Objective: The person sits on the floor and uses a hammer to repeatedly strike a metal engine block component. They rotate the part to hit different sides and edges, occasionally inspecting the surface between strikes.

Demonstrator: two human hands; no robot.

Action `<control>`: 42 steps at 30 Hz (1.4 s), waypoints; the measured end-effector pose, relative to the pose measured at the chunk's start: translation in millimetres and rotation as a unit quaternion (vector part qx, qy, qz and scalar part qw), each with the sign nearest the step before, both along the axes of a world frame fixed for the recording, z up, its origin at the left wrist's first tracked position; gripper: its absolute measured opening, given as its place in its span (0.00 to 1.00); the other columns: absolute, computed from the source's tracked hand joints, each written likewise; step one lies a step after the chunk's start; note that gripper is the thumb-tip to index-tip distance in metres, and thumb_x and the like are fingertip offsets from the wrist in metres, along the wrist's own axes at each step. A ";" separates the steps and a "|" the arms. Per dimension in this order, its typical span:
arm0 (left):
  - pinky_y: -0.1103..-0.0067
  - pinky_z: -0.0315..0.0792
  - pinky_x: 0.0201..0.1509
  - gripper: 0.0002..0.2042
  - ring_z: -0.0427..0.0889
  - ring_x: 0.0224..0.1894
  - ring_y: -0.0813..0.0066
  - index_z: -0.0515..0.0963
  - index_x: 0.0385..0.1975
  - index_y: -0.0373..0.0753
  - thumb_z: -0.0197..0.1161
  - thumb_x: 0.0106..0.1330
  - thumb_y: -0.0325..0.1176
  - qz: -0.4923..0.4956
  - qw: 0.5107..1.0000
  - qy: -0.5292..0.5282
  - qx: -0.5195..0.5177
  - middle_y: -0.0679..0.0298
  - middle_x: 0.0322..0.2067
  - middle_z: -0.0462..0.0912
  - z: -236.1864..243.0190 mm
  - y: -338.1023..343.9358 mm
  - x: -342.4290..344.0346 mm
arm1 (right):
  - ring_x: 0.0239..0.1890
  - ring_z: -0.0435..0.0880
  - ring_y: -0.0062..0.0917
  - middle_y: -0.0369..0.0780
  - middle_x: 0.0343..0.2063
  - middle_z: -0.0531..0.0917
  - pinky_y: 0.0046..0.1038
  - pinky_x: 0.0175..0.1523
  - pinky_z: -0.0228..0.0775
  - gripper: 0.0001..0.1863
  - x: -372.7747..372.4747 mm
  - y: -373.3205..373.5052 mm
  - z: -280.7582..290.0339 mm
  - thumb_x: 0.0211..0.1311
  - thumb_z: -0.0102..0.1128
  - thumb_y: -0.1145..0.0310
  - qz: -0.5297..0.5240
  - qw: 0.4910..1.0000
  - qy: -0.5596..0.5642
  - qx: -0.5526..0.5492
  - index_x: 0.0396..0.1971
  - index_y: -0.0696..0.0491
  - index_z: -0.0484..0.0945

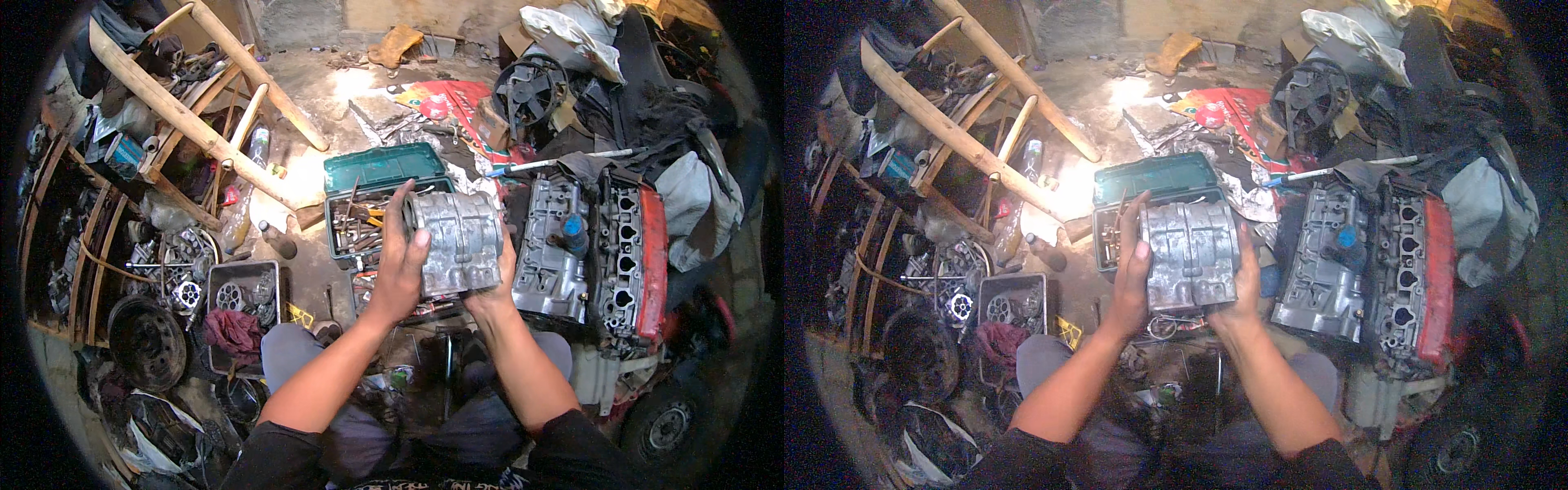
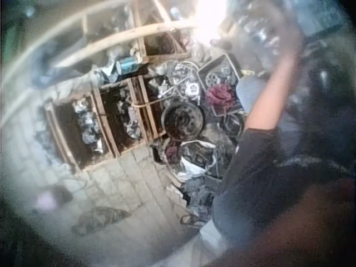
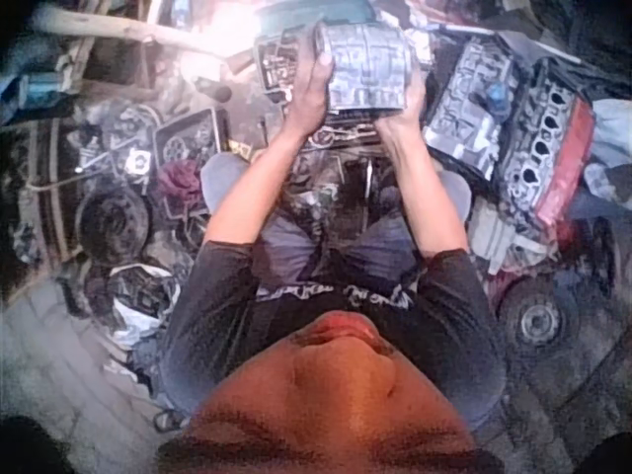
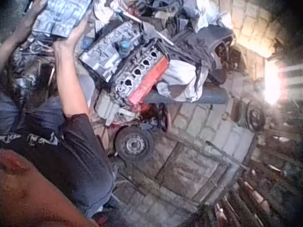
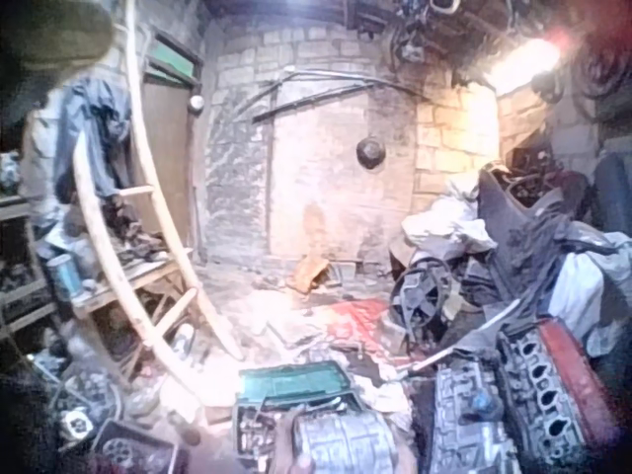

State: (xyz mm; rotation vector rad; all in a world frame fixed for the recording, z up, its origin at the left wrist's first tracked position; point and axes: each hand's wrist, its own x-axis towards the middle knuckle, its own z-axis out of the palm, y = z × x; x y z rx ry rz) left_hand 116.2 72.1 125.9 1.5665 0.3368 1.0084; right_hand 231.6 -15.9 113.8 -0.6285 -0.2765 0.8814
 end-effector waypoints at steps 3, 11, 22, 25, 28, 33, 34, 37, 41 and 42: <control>0.68 0.54 0.74 0.37 0.65 0.68 0.61 0.51 0.72 0.31 0.60 0.71 0.43 -0.071 0.989 0.008 -0.125 0.47 0.65 0.64 5.0 1.9 -4.6 | 0.55 0.84 0.32 0.43 0.54 0.83 0.36 0.62 0.74 0.28 -2.8 2.4 3.8 0.79 0.41 0.49 -0.028 0.999 -0.028 -0.031 0.62 0.56 0.73; 0.69 0.74 0.60 0.39 0.79 0.57 0.60 0.56 0.69 0.33 0.72 0.63 0.39 -0.054 0.904 0.008 -0.423 0.47 0.56 0.75 -29.7 3.4 -24.1 | 0.61 0.78 0.31 0.43 0.60 0.79 0.38 0.67 0.68 0.37 7.5 -11.9 -50.0 0.74 0.46 0.37 0.095 0.972 -0.091 -0.197 0.65 0.55 0.70; 0.68 0.74 0.60 0.37 0.82 0.53 0.58 0.66 0.60 0.31 0.78 0.53 0.39 0.160 0.915 0.239 -0.284 0.46 0.52 0.81 -119.1 14.5 -77.7 | 0.55 0.83 0.38 0.51 0.51 0.85 0.38 0.61 0.71 0.28 9.1 -161.0 -384.3 0.62 0.70 0.52 0.032 0.715 -0.373 -0.590 0.52 0.61 0.81; 0.68 0.74 0.60 0.38 0.81 0.53 0.59 0.65 0.61 0.30 0.78 0.54 0.38 0.268 0.885 0.344 -0.162 0.46 0.52 0.80 -145.4 16.5 -94.6 | 0.53 0.84 0.46 0.55 0.49 0.85 0.38 0.58 0.74 0.29 -6.2 -168.2 -411.1 0.57 0.73 0.55 0.138 0.604 -0.391 -0.680 0.52 0.60 0.79; 0.68 0.72 0.62 0.42 0.79 0.57 0.57 0.63 0.64 0.28 0.79 0.53 0.39 0.176 0.903 0.289 -0.263 0.45 0.56 0.77 -111.0 17.4 -94.5 | 0.54 0.82 0.50 0.58 0.47 0.84 0.41 0.59 0.75 0.37 -25.9 -171.6 -431.2 0.50 0.77 0.52 0.135 0.470 -0.418 -0.766 0.51 0.64 0.75; 0.69 0.71 0.63 0.41 0.79 0.57 0.58 0.64 0.65 0.31 0.78 0.53 0.36 0.206 0.897 0.344 -0.188 0.44 0.56 0.77 -126.3 22.8 -99.9 | 0.53 0.81 0.56 0.57 0.50 0.81 0.45 0.59 0.75 0.39 -46.0 -157.3 -417.2 0.54 0.74 0.60 0.120 0.504 -0.359 -0.776 0.61 0.63 0.67; 0.68 0.71 0.63 0.40 0.78 0.58 0.58 0.65 0.64 0.32 0.78 0.53 0.37 0.193 0.899 0.341 -0.194 0.45 0.56 0.76 -124.2 23.2 -97.6 | 0.53 0.81 0.56 0.56 0.51 0.81 0.46 0.58 0.75 0.40 -50.5 -160.9 -423.0 0.54 0.74 0.61 0.127 0.480 -0.374 -0.784 0.63 0.62 0.65; 0.67 0.71 0.63 0.36 0.78 0.58 0.59 0.68 0.60 0.36 0.79 0.53 0.39 0.174 0.903 0.332 -0.210 0.45 0.56 0.76 -126.7 22.0 -99.1 | 0.55 0.81 0.52 0.56 0.53 0.79 0.46 0.59 0.75 0.40 -64.3 -155.3 -421.5 0.56 0.71 0.66 0.158 0.438 -0.374 -0.802 0.67 0.59 0.61; 0.66 0.71 0.63 0.37 0.79 0.57 0.55 0.69 0.61 0.36 0.79 0.52 0.41 0.170 0.909 0.345 -0.163 0.45 0.54 0.78 -126.9 22.4 -99.7 | 0.57 0.79 0.52 0.56 0.51 0.79 0.44 0.60 0.74 0.39 -53.4 -156.1 -402.8 0.57 0.69 0.69 0.204 0.478 -0.327 -0.789 0.67 0.58 0.61; 0.65 0.71 0.63 0.37 0.79 0.57 0.55 0.69 0.61 0.36 0.79 0.51 0.41 0.174 0.908 0.346 -0.160 0.45 0.54 0.78 -128.4 22.1 -100.6 | 0.56 0.79 0.52 0.56 0.50 0.79 0.43 0.59 0.73 0.39 -57.3 -158.4 -408.0 0.57 0.69 0.68 0.188 0.509 -0.347 -0.765 0.67 0.58 0.61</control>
